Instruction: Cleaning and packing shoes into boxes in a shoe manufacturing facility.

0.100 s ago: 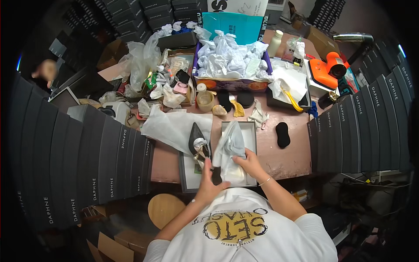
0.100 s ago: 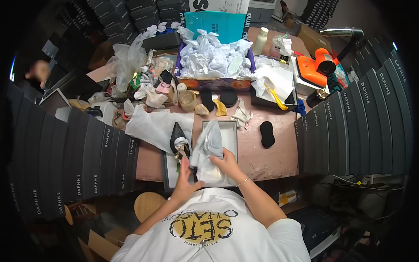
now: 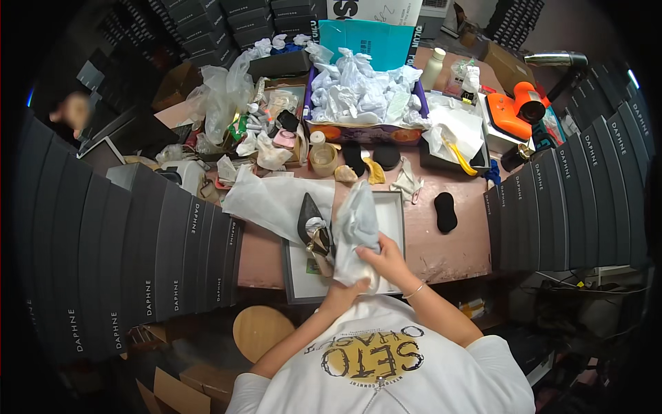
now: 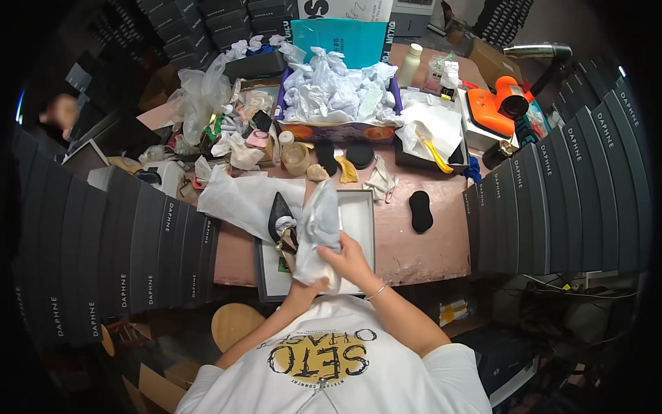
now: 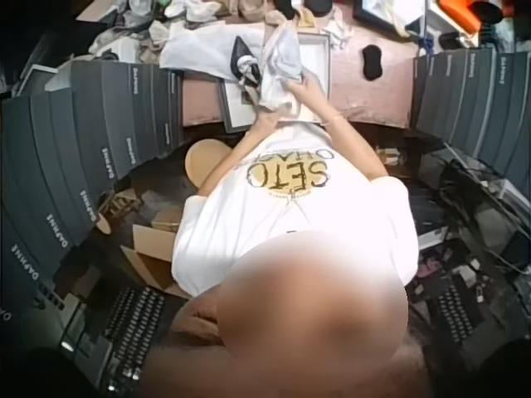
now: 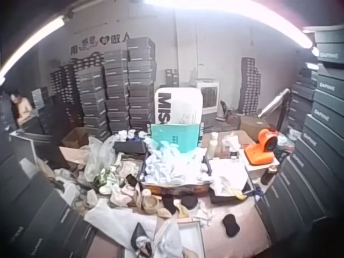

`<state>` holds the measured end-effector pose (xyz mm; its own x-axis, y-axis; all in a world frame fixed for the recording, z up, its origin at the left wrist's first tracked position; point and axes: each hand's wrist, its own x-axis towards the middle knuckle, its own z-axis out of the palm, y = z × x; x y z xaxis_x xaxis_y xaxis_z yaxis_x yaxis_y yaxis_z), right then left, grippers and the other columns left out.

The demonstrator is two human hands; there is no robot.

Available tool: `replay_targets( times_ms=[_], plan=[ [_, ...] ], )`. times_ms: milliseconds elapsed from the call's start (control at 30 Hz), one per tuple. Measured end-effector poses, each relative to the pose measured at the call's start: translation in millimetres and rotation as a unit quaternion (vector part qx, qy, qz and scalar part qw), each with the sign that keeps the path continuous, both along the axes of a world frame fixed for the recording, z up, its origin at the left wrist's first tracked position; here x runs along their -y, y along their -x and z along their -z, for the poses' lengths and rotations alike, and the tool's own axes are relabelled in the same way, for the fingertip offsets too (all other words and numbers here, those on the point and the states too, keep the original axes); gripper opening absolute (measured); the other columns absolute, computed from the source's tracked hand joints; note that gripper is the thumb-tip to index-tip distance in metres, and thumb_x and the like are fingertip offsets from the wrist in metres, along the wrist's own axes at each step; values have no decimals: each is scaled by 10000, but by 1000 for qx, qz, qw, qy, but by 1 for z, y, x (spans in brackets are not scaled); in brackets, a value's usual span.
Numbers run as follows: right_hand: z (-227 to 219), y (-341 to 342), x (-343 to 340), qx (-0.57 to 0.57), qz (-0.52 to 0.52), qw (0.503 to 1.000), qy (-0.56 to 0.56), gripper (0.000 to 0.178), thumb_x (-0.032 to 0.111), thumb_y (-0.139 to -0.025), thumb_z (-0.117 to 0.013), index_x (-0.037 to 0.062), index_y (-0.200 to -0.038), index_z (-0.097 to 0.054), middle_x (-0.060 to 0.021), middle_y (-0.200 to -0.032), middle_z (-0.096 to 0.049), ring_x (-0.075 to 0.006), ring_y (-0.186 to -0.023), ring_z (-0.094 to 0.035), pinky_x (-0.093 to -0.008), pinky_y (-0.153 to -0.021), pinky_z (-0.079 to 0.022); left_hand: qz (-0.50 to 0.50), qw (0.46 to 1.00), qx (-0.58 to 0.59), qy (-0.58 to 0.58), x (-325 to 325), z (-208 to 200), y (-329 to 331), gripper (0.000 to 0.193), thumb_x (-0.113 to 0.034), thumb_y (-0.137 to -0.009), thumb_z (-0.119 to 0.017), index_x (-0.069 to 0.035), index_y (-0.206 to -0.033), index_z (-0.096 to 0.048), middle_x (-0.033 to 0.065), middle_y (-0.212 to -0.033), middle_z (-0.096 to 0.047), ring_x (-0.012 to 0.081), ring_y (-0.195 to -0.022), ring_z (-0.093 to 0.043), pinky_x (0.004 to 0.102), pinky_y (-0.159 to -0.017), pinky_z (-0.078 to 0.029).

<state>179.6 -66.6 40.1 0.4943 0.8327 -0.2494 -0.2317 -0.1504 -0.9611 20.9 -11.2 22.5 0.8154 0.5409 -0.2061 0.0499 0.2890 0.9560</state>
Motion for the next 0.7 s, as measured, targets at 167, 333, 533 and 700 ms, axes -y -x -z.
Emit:
replay_targets(
  times_ms=[167,333,533,700],
  plan=[
    [-50,-19,-12,340,117,932,-55,518,127,-782,-752,24,-1230,-514,-105,-1171,-563,-224,-1077,-533,-362,-856,-483,-195,963,85,168,-28,-17,-18,509,-79,-899,-544,48,-1368,-393,110,-1273,-522,199,-1175,-494,311,-1038,-346],
    [-83,-51,-23,660,-11,731,-171,318,111,-712,-732,50,-1001,-616,-117,-1092,-585,-296,-997,-558,-427,-920,-397,-136,977,120,116,-34,-40,-8,622,-32,-898,-471,3,-1468,-224,127,-1425,-372,203,-1276,-406,318,-1061,-323],
    [-59,37,-1,560,-150,807,-112,203,57,-744,-680,28,-933,-612,-77,-970,-610,-257,-902,-575,-393,-818,-408,-236,896,194,322,-41,-11,-9,481,-178,-978,-424,-82,-1438,-324,90,-1379,-452,229,-1234,-477,364,-1025,-401],
    [-72,41,13,130,-293,944,-74,312,156,-868,-665,-45,-1095,-593,-88,-1034,-631,-241,-971,-600,-345,-842,-476,-97,869,175,453,-50,7,10,455,-391,-956,-408,-61,-1240,-536,131,-1161,-618,292,-1017,-626,430,-866,-516]
  ],
)
